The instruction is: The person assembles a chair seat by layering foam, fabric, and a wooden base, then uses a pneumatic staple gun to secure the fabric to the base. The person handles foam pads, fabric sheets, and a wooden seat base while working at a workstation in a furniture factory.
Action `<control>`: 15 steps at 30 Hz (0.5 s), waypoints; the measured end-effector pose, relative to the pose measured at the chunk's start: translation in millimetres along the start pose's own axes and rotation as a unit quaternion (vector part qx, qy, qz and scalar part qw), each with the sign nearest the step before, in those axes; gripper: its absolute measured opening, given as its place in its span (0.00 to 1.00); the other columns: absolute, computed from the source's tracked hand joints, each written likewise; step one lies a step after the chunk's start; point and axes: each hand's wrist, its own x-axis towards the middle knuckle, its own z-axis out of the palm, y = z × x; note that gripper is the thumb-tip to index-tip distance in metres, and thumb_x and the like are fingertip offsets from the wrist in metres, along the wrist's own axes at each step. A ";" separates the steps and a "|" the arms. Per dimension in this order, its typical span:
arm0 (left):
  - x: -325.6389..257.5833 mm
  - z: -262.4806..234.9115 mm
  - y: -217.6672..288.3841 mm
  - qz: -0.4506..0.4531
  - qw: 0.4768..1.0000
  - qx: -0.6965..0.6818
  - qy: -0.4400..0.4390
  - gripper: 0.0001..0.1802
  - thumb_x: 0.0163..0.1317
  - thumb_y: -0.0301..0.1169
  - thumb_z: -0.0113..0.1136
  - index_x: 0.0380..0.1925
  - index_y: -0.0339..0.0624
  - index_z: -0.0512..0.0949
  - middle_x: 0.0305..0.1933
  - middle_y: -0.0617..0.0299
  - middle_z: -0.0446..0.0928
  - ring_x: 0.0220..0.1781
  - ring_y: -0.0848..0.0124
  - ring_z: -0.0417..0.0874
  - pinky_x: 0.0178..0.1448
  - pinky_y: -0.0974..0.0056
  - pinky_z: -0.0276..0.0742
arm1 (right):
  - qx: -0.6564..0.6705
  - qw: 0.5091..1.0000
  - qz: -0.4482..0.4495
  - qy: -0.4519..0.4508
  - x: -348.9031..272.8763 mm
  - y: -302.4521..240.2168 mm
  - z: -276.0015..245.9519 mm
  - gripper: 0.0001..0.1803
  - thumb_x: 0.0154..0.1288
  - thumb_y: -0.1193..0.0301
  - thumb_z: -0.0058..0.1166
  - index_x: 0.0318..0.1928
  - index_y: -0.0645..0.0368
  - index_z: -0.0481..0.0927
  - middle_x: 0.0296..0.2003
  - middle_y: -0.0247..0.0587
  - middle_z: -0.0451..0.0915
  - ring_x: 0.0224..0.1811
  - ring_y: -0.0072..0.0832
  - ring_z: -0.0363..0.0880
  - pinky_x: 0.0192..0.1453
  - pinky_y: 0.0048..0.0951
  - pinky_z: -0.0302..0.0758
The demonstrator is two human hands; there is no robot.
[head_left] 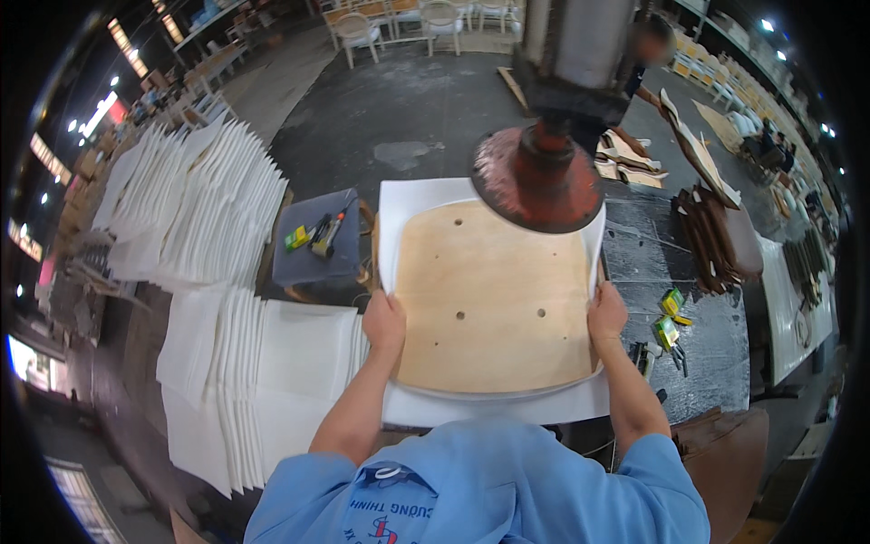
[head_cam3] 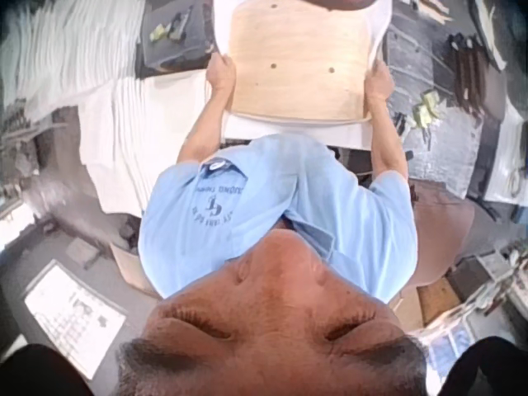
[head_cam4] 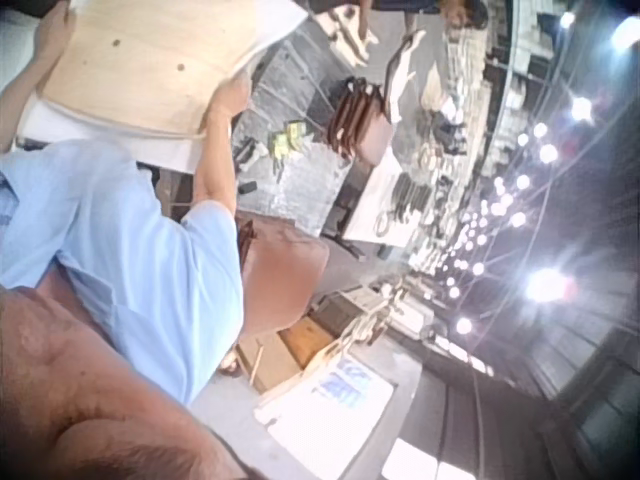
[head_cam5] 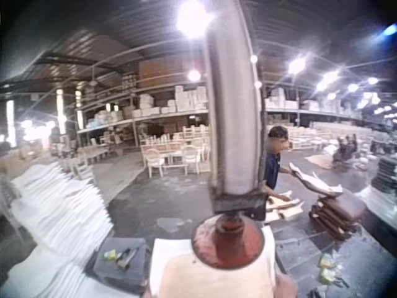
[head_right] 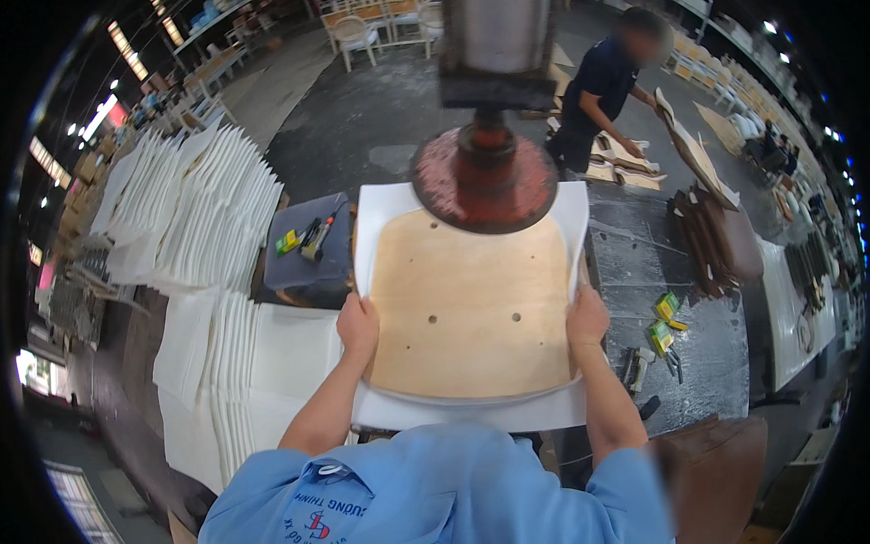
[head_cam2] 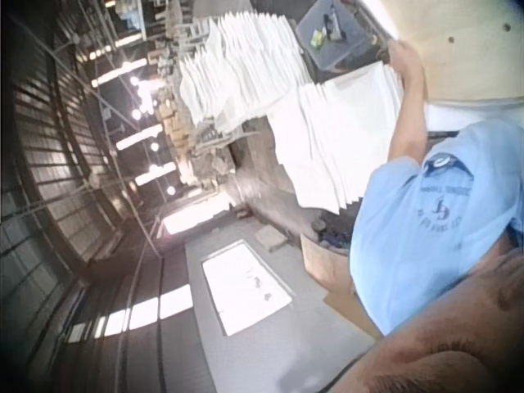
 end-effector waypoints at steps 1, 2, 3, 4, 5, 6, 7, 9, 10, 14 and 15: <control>2.1 -7.5 -1.6 -0.003 1.000 -0.015 -0.017 0.17 0.80 0.43 0.61 0.41 0.39 0.77 0.39 0.41 0.85 0.44 0.35 0.86 0.48 0.37 0.79 | 0.016 1.000 0.010 -0.009 1.7 8.5 -5.7 0.10 0.80 0.64 0.55 0.49 0.56 0.83 0.47 0.54 0.87 0.52 0.60 0.86 0.54 0.58 0.81; 3.9 -13.0 1.7 -0.002 0.999 -0.039 -0.036 0.19 0.80 0.45 0.61 0.41 0.39 0.78 0.40 0.41 0.86 0.44 0.36 0.87 0.48 0.38 0.80 | 0.025 0.999 0.022 -0.012 5.8 22.9 -16.9 0.13 0.81 0.61 0.56 0.53 0.57 0.83 0.50 0.56 0.88 0.53 0.60 0.86 0.56 0.56 0.82; 0.0 -17.9 2.7 -0.003 0.996 -0.063 -0.058 0.21 0.80 0.48 0.62 0.42 0.38 0.78 0.40 0.42 0.86 0.44 0.37 0.87 0.49 0.39 0.81 | 0.032 0.999 0.035 -0.019 6.9 35.3 -28.1 0.16 0.83 0.59 0.56 0.56 0.57 0.84 0.52 0.57 0.88 0.55 0.61 0.87 0.58 0.54 0.82; -10.8 -24.7 -5.2 -0.033 0.989 -0.073 -0.121 0.23 0.79 0.50 0.63 0.43 0.37 0.80 0.42 0.41 0.87 0.46 0.38 0.88 0.51 0.41 0.82 | 0.082 0.992 0.081 -0.055 -2.1 46.0 -38.7 0.20 0.83 0.57 0.58 0.61 0.59 0.83 0.55 0.59 0.88 0.56 0.59 0.88 0.61 0.50 0.82; -21.7 -40.7 -21.0 -0.066 0.979 -0.074 -0.181 0.26 0.79 0.52 0.64 0.44 0.36 0.81 0.43 0.41 0.87 0.48 0.40 0.88 0.53 0.43 0.82 | 0.137 0.977 0.130 -0.100 -18.8 54.9 -48.6 0.24 0.83 0.55 0.60 0.65 0.61 0.83 0.58 0.61 0.88 0.58 0.56 0.89 0.65 0.47 0.82; -27.6 -60.7 -37.1 -0.096 0.965 -0.078 -0.230 0.28 0.78 0.55 0.64 0.46 0.35 0.82 0.45 0.41 0.88 0.50 0.41 0.89 0.56 0.45 0.83 | 0.146 0.969 0.114 -0.161 -35.8 63.3 -61.1 0.26 0.82 0.56 0.62 0.67 0.63 0.82 0.59 0.59 0.89 0.58 0.51 0.89 0.65 0.45 0.82; -39.8 -76.9 -54.8 -0.140 0.939 -0.087 -0.302 0.31 0.78 0.58 0.65 0.55 0.36 0.83 0.48 0.47 0.90 0.52 0.50 0.91 0.59 0.51 0.84 | 0.153 0.959 0.096 -0.216 -54.2 73.3 -74.9 0.28 0.81 0.56 0.64 0.68 0.66 0.81 0.59 0.57 0.89 0.59 0.45 0.89 0.66 0.43 0.82; -81.2 -94.7 -94.0 -0.214 0.888 -0.242 -0.327 0.32 0.79 0.59 0.65 0.58 0.38 0.81 0.50 0.51 0.89 0.51 0.58 0.91 0.59 0.55 0.85 | 0.296 0.883 0.229 -0.284 -91.3 83.7 -87.2 0.28 0.81 0.61 0.66 0.70 0.68 0.78 0.59 0.53 0.88 0.58 0.40 0.89 0.64 0.41 0.84; -96.8 -98.2 -105.7 -0.244 0.849 -0.322 -0.339 0.32 0.79 0.59 0.65 0.60 0.39 0.81 0.51 0.54 0.89 0.51 0.62 0.91 0.59 0.57 0.86 | 0.343 0.862 0.243 -0.284 -110.3 90.0 -90.0 0.28 0.81 0.62 0.66 0.71 0.67 0.77 0.60 0.52 0.88 0.58 0.39 0.89 0.64 0.40 0.84; -123.3 -99.0 -112.5 -0.330 0.646 -0.604 -0.330 0.31 0.84 0.59 0.56 0.64 0.41 0.80 0.60 0.55 0.89 0.57 0.63 0.91 0.64 0.53 0.88 | 0.465 0.781 0.313 -0.274 -143.3 99.6 -98.8 0.29 0.81 0.67 0.65 0.74 0.67 0.74 0.61 0.51 0.87 0.59 0.39 0.89 0.65 0.42 0.86; -126.6 -97.0 -109.5 -0.427 0.566 -0.630 -0.317 0.27 0.87 0.55 0.51 0.61 0.44 0.83 0.54 0.56 0.91 0.50 0.62 0.93 0.55 0.50 0.91 | 0.482 0.765 0.332 -0.270 -142.7 100.8 -103.9 0.29 0.81 0.68 0.65 0.74 0.67 0.74 0.61 0.51 0.87 0.59 0.39 0.89 0.66 0.42 0.86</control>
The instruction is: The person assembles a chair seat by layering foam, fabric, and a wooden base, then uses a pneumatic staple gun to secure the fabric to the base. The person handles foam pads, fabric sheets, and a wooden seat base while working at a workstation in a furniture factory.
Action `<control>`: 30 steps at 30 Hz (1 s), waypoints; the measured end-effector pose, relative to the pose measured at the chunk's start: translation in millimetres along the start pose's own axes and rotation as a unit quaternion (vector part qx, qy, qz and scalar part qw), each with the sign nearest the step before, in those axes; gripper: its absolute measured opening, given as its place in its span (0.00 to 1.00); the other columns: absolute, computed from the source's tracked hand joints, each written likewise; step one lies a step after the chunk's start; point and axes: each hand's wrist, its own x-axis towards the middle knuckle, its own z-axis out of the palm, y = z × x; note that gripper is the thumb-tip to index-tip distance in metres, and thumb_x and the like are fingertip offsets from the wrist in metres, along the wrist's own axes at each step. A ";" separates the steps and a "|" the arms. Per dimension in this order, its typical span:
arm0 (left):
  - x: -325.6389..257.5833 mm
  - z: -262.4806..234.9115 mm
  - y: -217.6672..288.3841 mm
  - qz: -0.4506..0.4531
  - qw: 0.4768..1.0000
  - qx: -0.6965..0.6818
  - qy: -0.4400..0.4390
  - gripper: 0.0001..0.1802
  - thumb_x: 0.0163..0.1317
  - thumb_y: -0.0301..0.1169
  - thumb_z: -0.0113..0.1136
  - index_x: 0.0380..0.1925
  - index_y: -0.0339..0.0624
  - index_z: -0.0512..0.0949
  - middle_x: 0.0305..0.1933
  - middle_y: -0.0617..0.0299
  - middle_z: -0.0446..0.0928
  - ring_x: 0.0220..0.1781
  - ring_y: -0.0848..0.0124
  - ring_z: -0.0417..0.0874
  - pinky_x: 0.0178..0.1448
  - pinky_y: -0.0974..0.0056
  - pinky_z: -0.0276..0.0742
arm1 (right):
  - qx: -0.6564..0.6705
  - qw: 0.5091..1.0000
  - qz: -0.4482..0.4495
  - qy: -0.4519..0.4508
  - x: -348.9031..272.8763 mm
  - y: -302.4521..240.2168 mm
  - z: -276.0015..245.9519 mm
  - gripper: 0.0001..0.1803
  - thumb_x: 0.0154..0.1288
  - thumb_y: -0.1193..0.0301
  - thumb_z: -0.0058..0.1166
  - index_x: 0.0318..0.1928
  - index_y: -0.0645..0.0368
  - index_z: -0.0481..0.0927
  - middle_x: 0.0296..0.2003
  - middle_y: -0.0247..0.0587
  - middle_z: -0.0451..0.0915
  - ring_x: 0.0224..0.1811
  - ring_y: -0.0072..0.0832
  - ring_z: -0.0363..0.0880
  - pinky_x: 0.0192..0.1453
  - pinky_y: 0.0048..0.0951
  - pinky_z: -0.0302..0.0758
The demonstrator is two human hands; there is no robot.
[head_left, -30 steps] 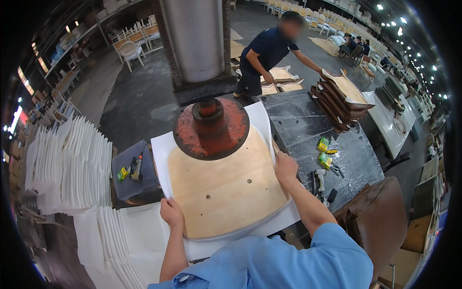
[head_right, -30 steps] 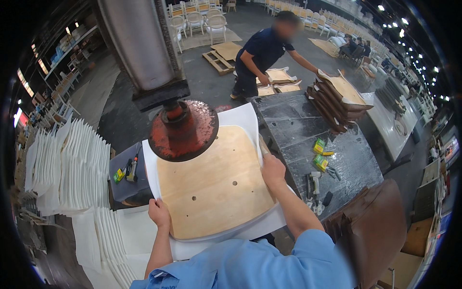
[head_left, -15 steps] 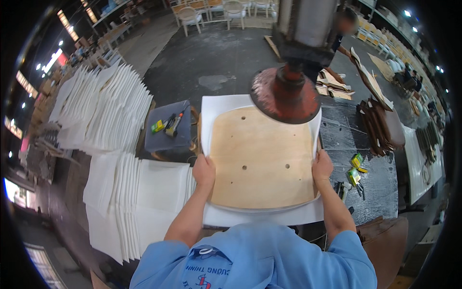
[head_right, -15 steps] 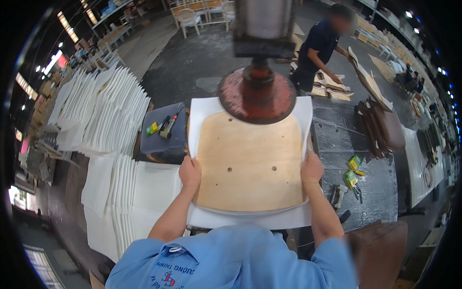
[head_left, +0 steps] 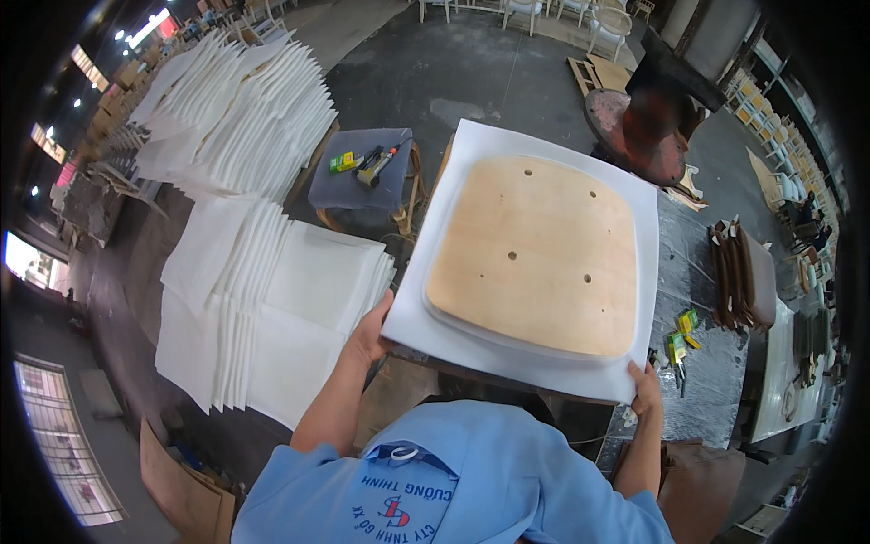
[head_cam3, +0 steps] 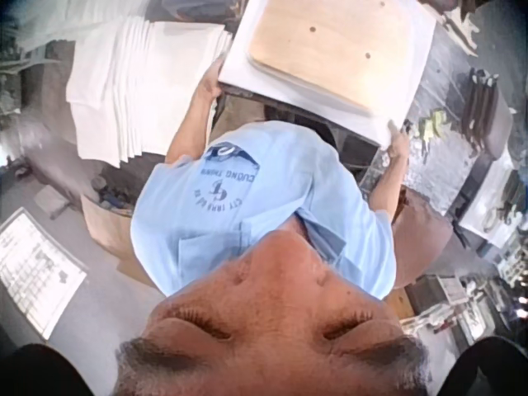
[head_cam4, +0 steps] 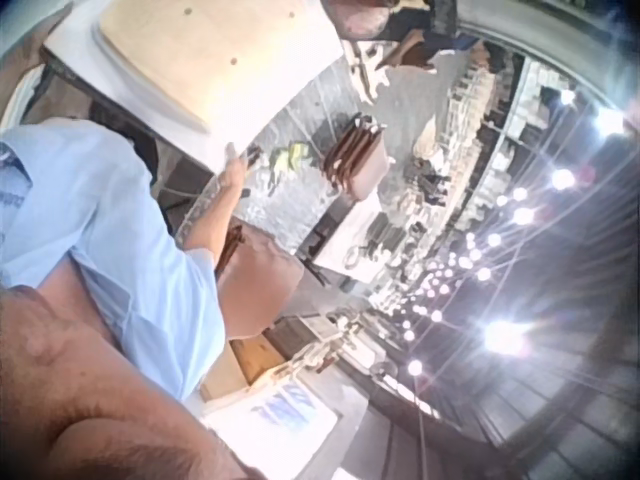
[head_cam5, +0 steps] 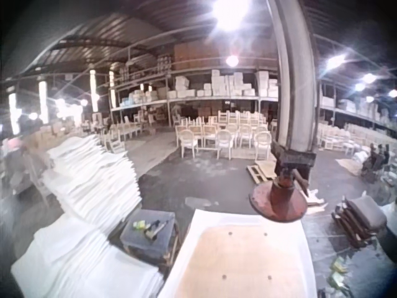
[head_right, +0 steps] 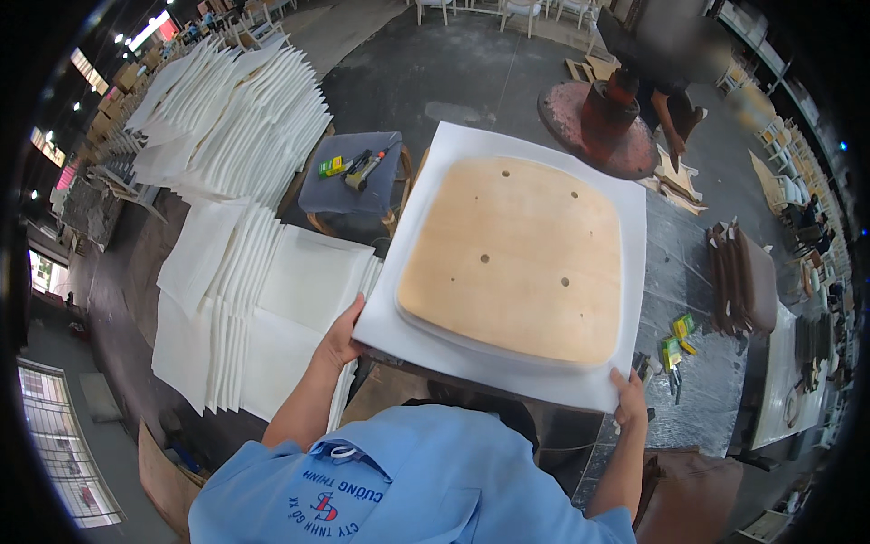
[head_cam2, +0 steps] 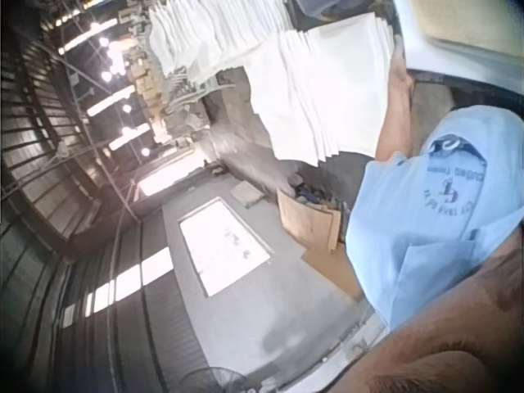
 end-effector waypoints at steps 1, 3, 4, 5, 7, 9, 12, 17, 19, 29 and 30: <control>0.4 1.8 -2.9 -0.021 0.999 -0.009 -0.024 0.26 0.87 0.55 0.53 0.61 0.43 0.83 0.51 0.55 0.91 0.48 0.61 0.93 0.52 0.50 0.91 | -0.001 1.000 0.008 0.006 -1.6 -5.5 -4.6 0.28 0.81 0.68 0.64 0.74 0.67 0.74 0.59 0.50 0.87 0.56 0.38 0.90 0.61 0.41 0.88; -3.3 -6.6 -6.7 -0.050 0.996 -0.027 -0.066 0.26 0.85 0.54 0.57 0.59 0.42 0.84 0.47 0.53 0.90 0.44 0.59 0.93 0.45 0.49 0.90 | 0.000 1.000 0.021 0.006 0.2 -23.8 -7.1 0.28 0.82 0.69 0.63 0.74 0.68 0.74 0.56 0.49 0.88 0.50 0.36 0.91 0.51 0.39 0.91; 8.8 2.6 -9.6 -0.030 0.998 -0.052 -0.001 0.24 0.85 0.53 0.57 0.53 0.43 0.84 0.36 0.54 0.89 0.33 0.58 0.90 0.36 0.50 0.87 | -0.022 0.999 0.024 -0.030 1.3 -34.7 -8.3 0.28 0.82 0.69 0.62 0.74 0.69 0.73 0.49 0.46 0.90 0.37 0.32 0.91 0.30 0.32 0.88; 10.8 0.3 -2.4 0.019 0.996 -0.086 -0.024 0.22 0.86 0.51 0.56 0.48 0.43 0.84 0.32 0.58 0.88 0.33 0.59 0.90 0.38 0.52 0.88 | -0.040 0.998 0.026 -0.034 5.1 -38.0 3.0 0.28 0.82 0.68 0.62 0.74 0.69 0.73 0.47 0.46 0.90 0.34 0.30 0.90 0.26 0.31 0.85; 18.6 7.6 2.4 0.022 0.996 -0.080 0.026 0.21 0.86 0.49 0.56 0.45 0.43 0.84 0.31 0.61 0.87 0.30 0.61 0.88 0.36 0.55 0.87 | -0.088 0.995 0.021 -0.033 9.1 -43.0 23.7 0.29 0.81 0.67 0.62 0.74 0.68 0.73 0.43 0.45 0.90 0.28 0.28 0.88 0.18 0.28 0.78; 19.4 27.6 7.1 0.044 0.995 -0.064 0.058 0.20 0.86 0.49 0.55 0.43 0.44 0.83 0.31 0.61 0.87 0.30 0.62 0.88 0.37 0.56 0.86 | -0.117 0.992 0.016 -0.036 10.9 -44.8 27.3 0.29 0.81 0.66 0.63 0.74 0.66 0.74 0.42 0.43 0.90 0.27 0.27 0.87 0.17 0.27 0.78; 21.5 69.7 -8.4 0.066 0.992 0.065 0.089 0.20 0.86 0.48 0.56 0.42 0.45 0.83 0.32 0.60 0.85 0.32 0.64 0.87 0.40 0.57 0.85 | -0.168 0.986 -0.013 0.009 2.3 -46.4 -2.3 0.33 0.77 0.61 0.69 0.75 0.62 0.76 0.42 0.39 0.90 0.30 0.28 0.88 0.24 0.32 0.83; 0.8 13.4 17.9 0.417 0.717 0.425 0.363 0.30 0.76 0.47 0.72 0.67 0.38 0.79 0.54 0.48 0.86 0.42 0.57 0.92 0.48 0.51 0.90 | -0.605 0.723 -0.329 0.057 -7.8 -65.6 19.8 0.53 0.63 0.56 0.80 0.83 0.58 0.69 0.72 0.74 0.75 0.77 0.66 0.73 0.80 0.56 0.72; 4.7 32.5 32.2 0.288 0.828 0.425 0.224 0.42 0.71 0.46 0.76 0.76 0.35 0.71 0.64 0.41 0.82 0.54 0.55 0.92 0.55 0.49 0.90 | -0.589 0.707 -0.390 -0.026 -22.6 -53.5 65.1 0.57 0.60 0.53 0.82 0.86 0.52 0.66 0.81 0.71 0.64 0.85 0.67 0.61 0.85 0.62 0.63; 20.4 9.9 -52.0 0.087 0.983 0.117 0.115 0.11 0.75 0.28 0.65 0.52 0.37 0.88 0.42 0.56 0.90 0.40 0.59 0.92 0.38 0.49 0.92 | -0.679 0.553 -0.469 -0.121 -39.0 -25.6 256.7 0.58 0.56 0.49 0.82 0.86 0.39 0.66 0.87 0.61 0.54 0.91 0.68 0.49 0.83 0.87 0.51; 11.3 -0.5 -73.0 -0.004 0.988 0.155 0.026 0.17 0.75 0.28 0.69 0.61 0.38 0.85 0.52 0.56 0.91 0.41 0.56 0.93 0.44 0.44 0.95 | -0.677 0.548 -0.474 -0.129 -40.5 -25.1 269.0 0.57 0.58 0.50 0.82 0.85 0.38 0.67 0.87 0.61 0.55 0.90 0.68 0.50 0.82 0.87 0.52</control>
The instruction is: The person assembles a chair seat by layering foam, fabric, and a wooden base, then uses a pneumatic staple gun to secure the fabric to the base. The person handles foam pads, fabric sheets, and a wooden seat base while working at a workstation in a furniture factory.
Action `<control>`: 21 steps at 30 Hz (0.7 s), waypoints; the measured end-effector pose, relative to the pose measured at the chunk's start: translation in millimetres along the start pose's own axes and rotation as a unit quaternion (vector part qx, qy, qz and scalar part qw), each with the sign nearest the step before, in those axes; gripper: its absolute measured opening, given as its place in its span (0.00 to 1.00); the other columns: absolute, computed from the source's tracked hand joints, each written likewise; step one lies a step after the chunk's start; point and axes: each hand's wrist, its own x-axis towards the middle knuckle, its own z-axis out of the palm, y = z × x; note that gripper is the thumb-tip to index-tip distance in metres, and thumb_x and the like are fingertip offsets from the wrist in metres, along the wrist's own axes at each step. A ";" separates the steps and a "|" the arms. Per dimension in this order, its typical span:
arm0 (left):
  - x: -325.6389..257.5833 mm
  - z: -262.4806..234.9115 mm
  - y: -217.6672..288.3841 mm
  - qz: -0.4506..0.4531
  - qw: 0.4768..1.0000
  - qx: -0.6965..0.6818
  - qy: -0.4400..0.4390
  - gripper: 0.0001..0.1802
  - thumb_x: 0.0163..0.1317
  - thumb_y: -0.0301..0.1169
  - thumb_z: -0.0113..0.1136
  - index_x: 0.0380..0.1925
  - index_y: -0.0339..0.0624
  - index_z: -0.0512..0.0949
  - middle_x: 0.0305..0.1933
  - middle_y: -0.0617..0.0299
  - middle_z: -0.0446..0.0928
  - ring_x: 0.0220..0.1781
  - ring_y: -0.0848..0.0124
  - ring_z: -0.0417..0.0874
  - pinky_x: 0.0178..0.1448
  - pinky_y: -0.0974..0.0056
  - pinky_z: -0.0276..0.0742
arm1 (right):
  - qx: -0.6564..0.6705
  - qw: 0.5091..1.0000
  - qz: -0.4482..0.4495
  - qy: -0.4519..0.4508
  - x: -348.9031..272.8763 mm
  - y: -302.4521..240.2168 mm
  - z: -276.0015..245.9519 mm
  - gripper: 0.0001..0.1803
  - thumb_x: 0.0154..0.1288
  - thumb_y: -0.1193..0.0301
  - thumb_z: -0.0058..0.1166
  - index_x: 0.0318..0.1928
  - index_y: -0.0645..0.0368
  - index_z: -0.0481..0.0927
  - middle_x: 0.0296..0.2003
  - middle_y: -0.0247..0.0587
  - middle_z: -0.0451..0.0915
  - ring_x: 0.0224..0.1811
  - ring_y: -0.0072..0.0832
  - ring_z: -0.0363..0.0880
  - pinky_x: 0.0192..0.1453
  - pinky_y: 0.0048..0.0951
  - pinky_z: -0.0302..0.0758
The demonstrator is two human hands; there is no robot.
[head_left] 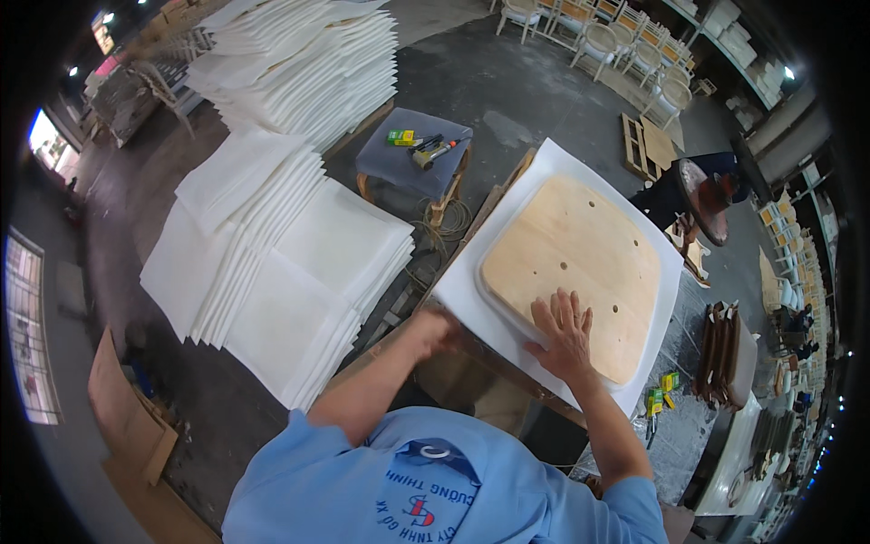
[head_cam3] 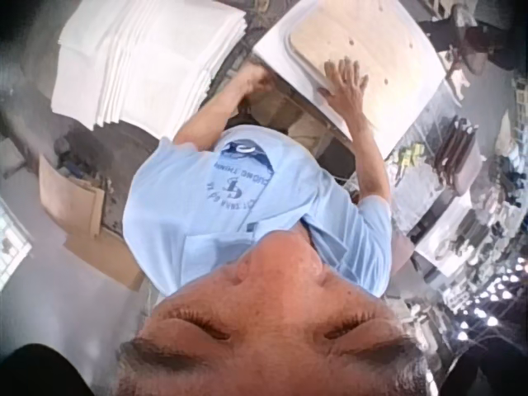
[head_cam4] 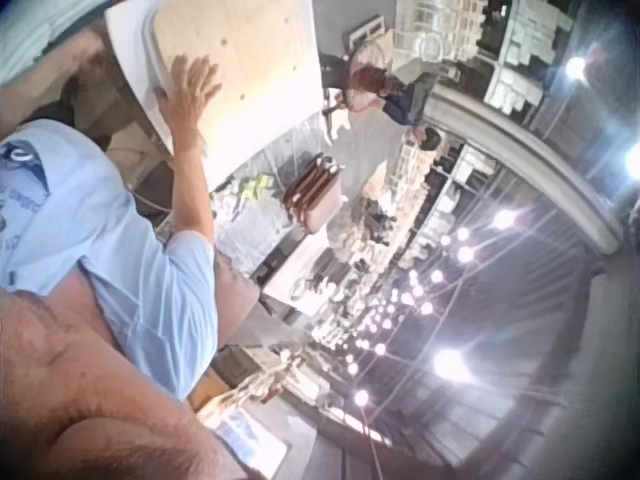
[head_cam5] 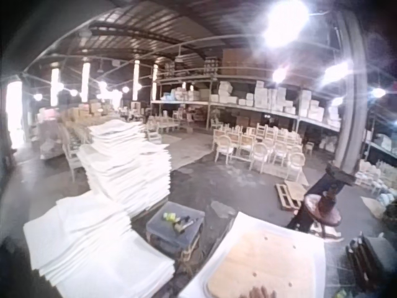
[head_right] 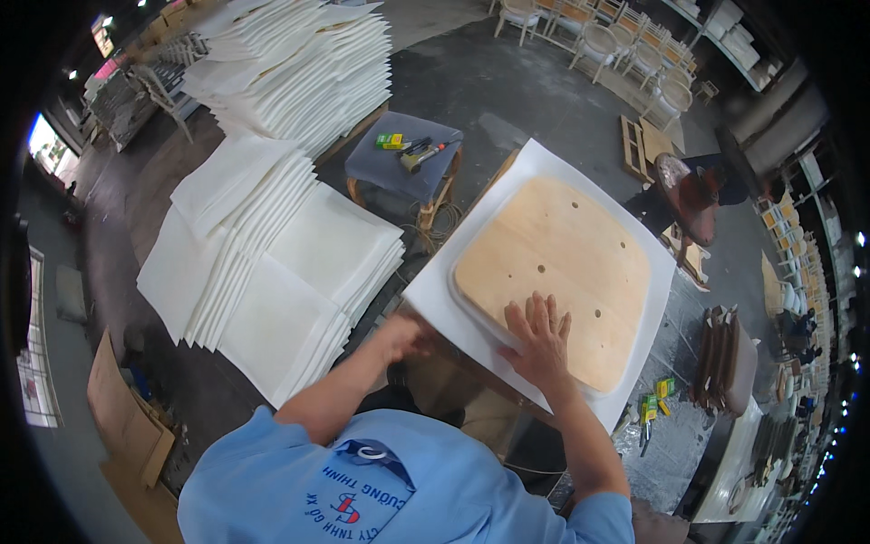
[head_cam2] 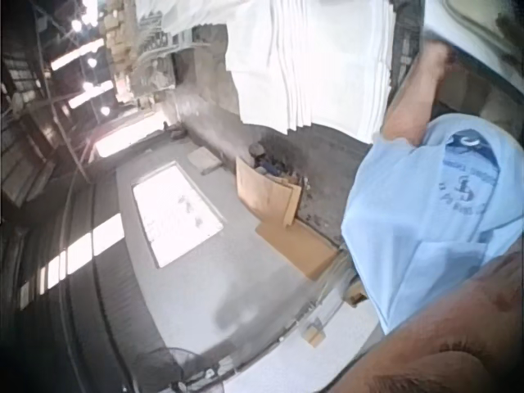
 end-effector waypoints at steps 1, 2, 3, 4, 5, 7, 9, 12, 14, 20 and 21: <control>-10.5 12.9 -15.0 -0.042 0.993 -0.042 -0.099 0.24 0.76 0.34 0.72 0.68 0.40 0.81 0.61 0.53 0.89 0.46 0.52 0.95 0.47 0.46 0.96 | -0.010 1.000 0.009 -0.004 -4.2 2.0 0.8 0.55 0.59 0.50 0.81 0.85 0.38 0.68 0.87 0.61 0.56 0.90 0.69 0.51 0.82 0.87 0.53; -14.9 15.2 -26.3 -0.062 0.980 -0.096 -0.163 0.27 0.77 0.37 0.72 0.71 0.41 0.80 0.65 0.52 0.87 0.49 0.47 0.95 0.50 0.46 0.96 | -0.007 1.000 -0.002 0.003 2.6 -5.5 1.6 0.53 0.60 0.51 0.80 0.84 0.38 0.69 0.87 0.61 0.57 0.89 0.69 0.52 0.81 0.88 0.53; -15.5 17.1 -28.6 -0.081 0.974 -0.133 -0.164 0.25 0.77 0.40 0.72 0.68 0.42 0.81 0.61 0.54 0.88 0.44 0.52 0.95 0.47 0.48 0.96 | -0.005 1.000 -0.012 0.010 8.1 -11.8 3.7 0.51 0.62 0.52 0.79 0.84 0.38 0.70 0.86 0.61 0.58 0.89 0.69 0.53 0.81 0.88 0.54; -12.4 15.2 -26.9 -0.081 0.975 -0.152 -0.143 0.23 0.78 0.40 0.71 0.66 0.42 0.82 0.58 0.54 0.89 0.43 0.53 0.95 0.46 0.49 0.96 | -0.002 1.000 -0.026 0.018 15.9 -19.7 6.5 0.49 0.63 0.52 0.79 0.83 0.38 0.71 0.86 0.61 0.59 0.88 0.69 0.54 0.80 0.88 0.55; -7.8 17.6 -23.5 -0.085 0.973 -0.170 -0.129 0.21 0.79 0.40 0.69 0.65 0.41 0.82 0.55 0.54 0.90 0.43 0.54 0.95 0.45 0.49 0.96 | -0.003 0.999 -0.028 0.020 20.3 -22.6 8.1 0.48 0.63 0.52 0.78 0.82 0.38 0.72 0.85 0.62 0.60 0.88 0.70 0.55 0.79 0.89 0.55; -2.3 18.0 -19.8 -0.070 0.980 -0.155 -0.107 0.19 0.81 0.40 0.67 0.62 0.41 0.83 0.52 0.54 0.90 0.42 0.56 0.95 0.45 0.50 0.96 | -0.006 0.999 -0.029 0.024 27.7 -26.8 11.7 0.46 0.64 0.53 0.78 0.81 0.38 0.73 0.85 0.63 0.61 0.88 0.70 0.56 0.78 0.89 0.57; 1.3 24.2 -20.5 -0.061 0.983 -0.139 -0.101 0.17 0.82 0.40 0.66 0.61 0.41 0.84 0.51 0.54 0.90 0.42 0.58 0.95 0.44 0.50 0.96 | -0.005 1.000 -0.015 0.026 26.8 -25.6 12.9 0.45 0.65 0.52 0.77 0.81 0.37 0.75 0.84 0.63 0.62 0.88 0.69 0.56 0.78 0.89 0.56; -2.9 21.4 -14.7 -0.038 0.988 -0.110 -0.105 0.16 0.82 0.40 0.64 0.57 0.41 0.86 0.50 0.56 0.90 0.41 0.61 0.94 0.44 0.52 0.95 | 0.016 1.000 -0.001 0.011 29.5 -25.3 7.7 0.44 0.65 0.51 0.76 0.80 0.35 0.75 0.84 0.63 0.62 0.88 0.69 0.56 0.80 0.89 0.53; -9.7 22.4 -3.8 -0.067 0.991 -0.029 -0.115 0.17 0.81 0.40 0.66 0.58 0.41 0.86 0.50 0.57 0.91 0.41 0.63 0.94 0.46 0.53 0.93 | 0.026 1.000 0.005 0.004 25.4 -19.4 4.7 0.44 0.65 0.49 0.76 0.80 0.34 0.75 0.84 0.62 0.61 0.88 0.69 0.55 0.80 0.89 0.52; -59.5 25.7 66.4 0.053 0.908 0.252 -0.330 0.22 0.82 0.48 0.66 0.55 0.40 0.88 0.46 0.58 0.91 0.50 0.66 0.93 0.56 0.61 0.88 | 0.139 0.983 0.070 0.096 26.5 25.5 -3.4 0.38 0.68 0.51 0.74 0.76 0.42 0.79 0.79 0.56 0.71 0.84 0.54 0.67 0.80 0.73 0.61; -50.6 38.7 82.5 0.131 0.910 0.225 -0.321 0.22 0.81 0.49 0.66 0.57 0.41 0.88 0.46 0.57 0.92 0.49 0.63 0.94 0.57 0.60 0.88 | 0.106 0.971 0.127 0.173 19.5 62.3 -6.0 0.34 0.70 0.54 0.73 0.74 0.43 0.81 0.77 0.54 0.73 0.79 0.54 0.72 0.78 0.65 0.66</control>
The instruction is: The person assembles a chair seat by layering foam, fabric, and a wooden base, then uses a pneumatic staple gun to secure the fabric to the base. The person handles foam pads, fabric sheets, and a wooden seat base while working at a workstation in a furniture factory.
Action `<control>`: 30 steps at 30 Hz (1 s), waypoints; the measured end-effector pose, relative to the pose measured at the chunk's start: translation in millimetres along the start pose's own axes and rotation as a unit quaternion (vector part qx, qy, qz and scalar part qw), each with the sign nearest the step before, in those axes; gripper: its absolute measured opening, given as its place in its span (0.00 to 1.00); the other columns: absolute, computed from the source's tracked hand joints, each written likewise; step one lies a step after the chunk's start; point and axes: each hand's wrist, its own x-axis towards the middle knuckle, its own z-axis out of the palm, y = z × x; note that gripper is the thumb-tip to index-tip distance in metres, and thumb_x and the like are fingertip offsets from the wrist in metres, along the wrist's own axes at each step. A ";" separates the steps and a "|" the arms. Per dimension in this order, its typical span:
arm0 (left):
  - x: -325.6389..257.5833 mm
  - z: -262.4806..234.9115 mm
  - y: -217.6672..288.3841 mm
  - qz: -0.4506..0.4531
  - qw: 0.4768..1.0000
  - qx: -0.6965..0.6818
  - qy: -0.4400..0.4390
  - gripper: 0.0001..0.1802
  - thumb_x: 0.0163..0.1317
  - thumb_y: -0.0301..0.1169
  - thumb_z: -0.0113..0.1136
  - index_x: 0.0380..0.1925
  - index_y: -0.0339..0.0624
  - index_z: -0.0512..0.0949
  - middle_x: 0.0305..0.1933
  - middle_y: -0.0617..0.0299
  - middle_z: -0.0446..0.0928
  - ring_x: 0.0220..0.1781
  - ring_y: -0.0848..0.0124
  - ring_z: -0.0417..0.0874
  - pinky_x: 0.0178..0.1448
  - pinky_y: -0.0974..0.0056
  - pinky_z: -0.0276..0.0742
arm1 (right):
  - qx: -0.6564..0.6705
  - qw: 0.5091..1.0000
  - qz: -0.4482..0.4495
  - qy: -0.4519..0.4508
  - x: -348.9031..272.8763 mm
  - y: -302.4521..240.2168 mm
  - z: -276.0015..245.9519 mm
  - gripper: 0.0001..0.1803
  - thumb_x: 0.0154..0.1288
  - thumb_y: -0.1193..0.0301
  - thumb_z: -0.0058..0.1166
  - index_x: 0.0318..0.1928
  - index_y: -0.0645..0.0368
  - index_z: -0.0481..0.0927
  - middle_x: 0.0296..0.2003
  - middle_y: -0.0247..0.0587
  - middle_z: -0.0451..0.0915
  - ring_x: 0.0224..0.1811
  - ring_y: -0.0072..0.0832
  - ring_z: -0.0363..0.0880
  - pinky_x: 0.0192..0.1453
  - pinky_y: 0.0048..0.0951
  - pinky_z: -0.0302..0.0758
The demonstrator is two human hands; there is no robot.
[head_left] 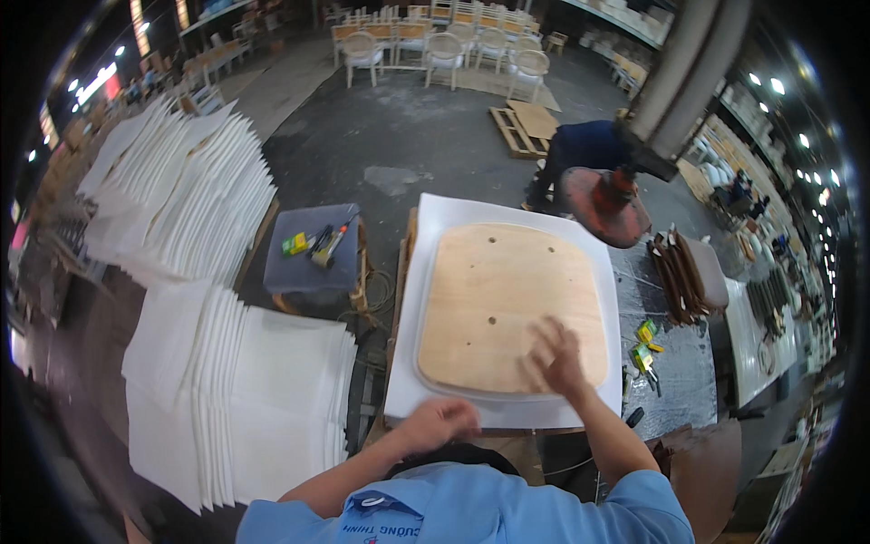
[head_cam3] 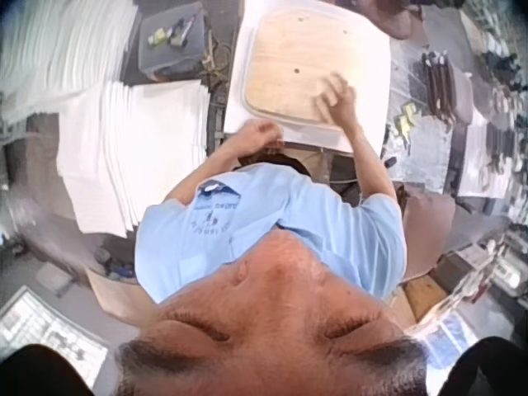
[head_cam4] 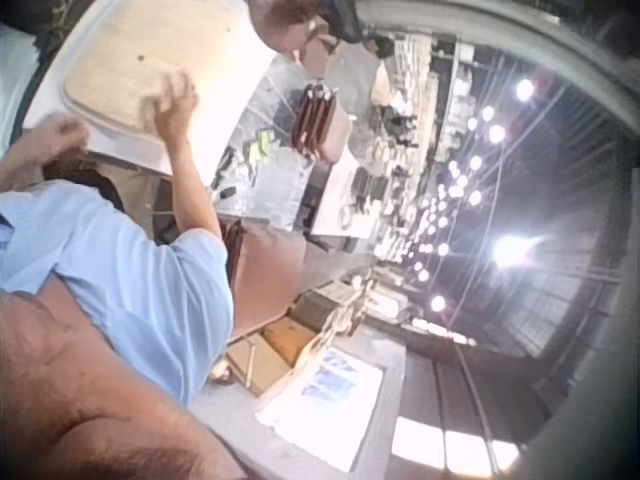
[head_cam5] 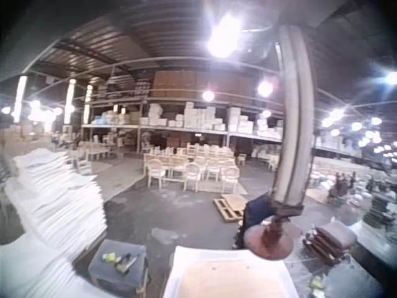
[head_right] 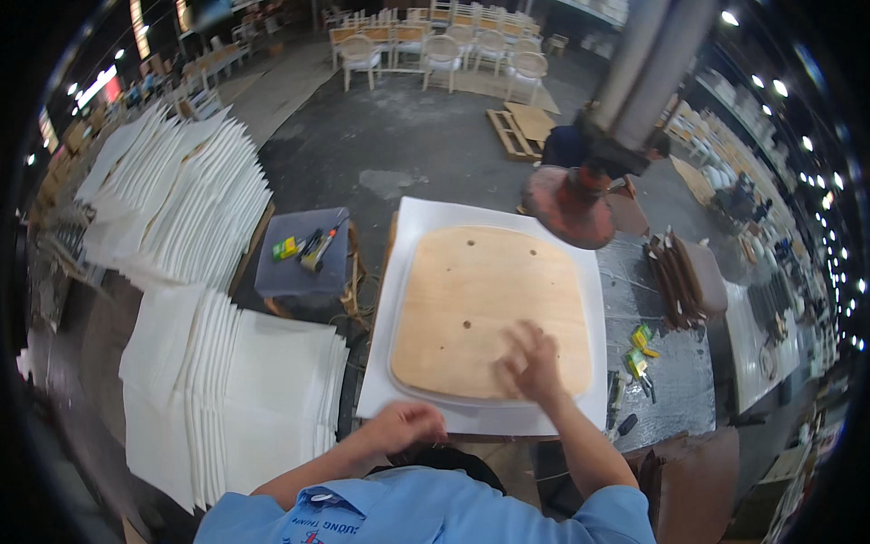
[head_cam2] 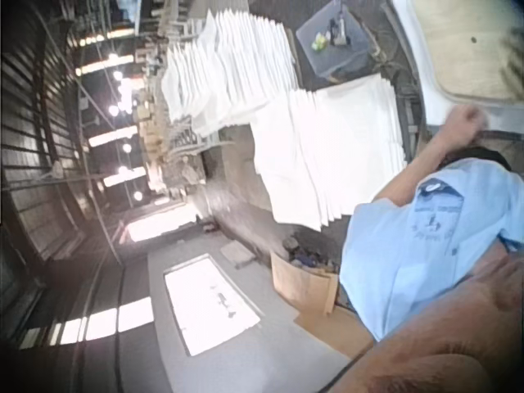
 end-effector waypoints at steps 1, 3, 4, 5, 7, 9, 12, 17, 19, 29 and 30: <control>26.9 -6.9 30.4 0.027 0.986 0.129 0.106 0.23 0.81 0.48 0.67 0.61 0.43 0.86 0.53 0.53 0.91 0.56 0.58 0.92 0.61 0.55 0.86 | 0.005 0.990 0.110 0.085 -2.8 39.2 -14.9 0.33 0.72 0.57 0.71 0.75 0.43 0.81 0.78 0.55 0.72 0.78 0.57 0.72 0.78 0.61 0.67; 93.3 -34.4 72.8 0.111 0.873 0.371 0.297 0.29 0.81 0.50 0.65 0.72 0.48 0.80 0.71 0.44 0.81 0.72 0.47 0.84 0.72 0.46 0.80 | -0.166 0.944 0.249 0.137 -8.6 113.0 -61.5 0.38 0.77 0.48 0.65 0.83 0.38 0.75 0.81 0.63 0.68 0.82 0.61 0.67 0.81 0.64 0.66; 103.9 -69.1 73.7 0.132 0.750 0.499 0.413 0.33 0.81 0.53 0.62 0.79 0.51 0.75 0.82 0.40 0.72 0.80 0.41 0.77 0.78 0.42 0.76 | -0.126 0.945 0.285 0.101 18.1 111.7 -41.1 0.38 0.78 0.46 0.63 0.84 0.37 0.73 0.81 0.65 0.67 0.83 0.62 0.66 0.83 0.65 0.65; 114.4 -82.4 72.0 0.033 0.731 0.522 0.438 0.36 0.81 0.55 0.59 0.82 0.54 0.70 0.86 0.40 0.65 0.82 0.39 0.72 0.80 0.41 0.73 | -0.102 0.937 0.330 0.058 30.9 116.1 -28.6 0.38 0.79 0.43 0.60 0.84 0.35 0.72 0.82 0.66 0.65 0.84 0.63 0.64 0.84 0.65 0.64; 153.5 -80.5 76.8 -0.129 0.706 0.532 0.449 0.42 0.82 0.60 0.54 0.89 0.61 0.60 0.93 0.40 0.50 0.87 0.34 0.63 0.85 0.38 0.67 | -0.075 0.939 0.336 0.011 20.9 153.9 -33.0 0.39 0.80 0.36 0.51 0.86 0.26 0.68 0.85 0.68 0.59 0.86 0.68 0.60 0.87 0.66 0.61; 169.1 -82.0 59.9 -0.133 0.746 0.490 0.431 0.43 0.82 0.63 0.50 0.90 0.65 0.54 0.94 0.40 0.46 0.85 0.30 0.65 0.84 0.38 0.68 | -0.034 0.938 0.345 -0.007 9.0 169.1 -20.9 0.39 0.81 0.35 0.48 0.87 0.24 0.66 0.86 0.68 0.57 0.86 0.69 0.60 0.86 0.66 0.62; 175.9 -81.1 43.1 -0.122 0.771 0.466 0.417 0.42 0.84 0.62 0.47 0.91 0.66 0.53 0.93 0.37 0.46 0.83 0.29 0.67 0.84 0.39 0.69 | -0.033 0.935 0.352 -0.030 2.1 178.3 -17.2 0.37 0.83 0.35 0.43 0.87 0.22 0.66 0.87 0.66 0.56 0.82 0.72 0.66 0.85 0.64 0.65; 176.5 -81.5 42.9 -0.102 0.764 0.478 0.422 0.38 0.86 0.58 0.47 0.91 0.74 0.53 0.92 0.33 0.46 0.83 0.29 0.67 0.85 0.40 0.67 | -0.054 0.926 0.368 -0.065 10.8 169.4 -20.9 0.38 0.84 0.33 0.39 0.87 0.22 0.64 0.87 0.63 0.55 0.79 0.71 0.69 0.82 0.64 0.67; 179.5 -81.5 46.5 -0.111 0.768 0.478 0.411 0.37 0.86 0.58 0.47 0.90 0.82 0.52 0.91 0.32 0.46 0.84 0.29 0.65 0.86 0.40 0.66 | -0.048 0.922 0.378 -0.072 10.5 168.1 -25.4 0.38 0.84 0.33 0.39 0.88 0.22 0.64 0.87 0.63 0.55 0.79 0.69 0.69 0.82 0.66 0.68; 186.6 -92.2 56.8 -0.100 0.773 0.487 0.393 0.36 0.86 0.58 0.47 0.90 0.84 0.54 0.89 0.29 0.51 0.85 0.28 0.65 0.87 0.40 0.64 | -0.044 0.920 0.387 -0.041 1.0 158.7 -20.3 0.38 0.84 0.34 0.42 0.87 0.24 0.66 0.87 0.64 0.55 0.79 0.69 0.69 0.81 0.69 0.67; 185.7 -93.5 56.5 -0.098 0.769 0.492 0.395 0.36 0.86 0.58 0.47 0.90 0.84 0.54 0.89 0.29 0.52 0.84 0.27 0.65 0.87 0.39 0.63 | -0.043 0.920 0.388 -0.042 1.6 156.5 -20.0 0.38 0.84 0.34 0.42 0.87 0.24 0.66 0.87 0.64 0.55 0.79 0.69 0.69 0.80 0.69 0.67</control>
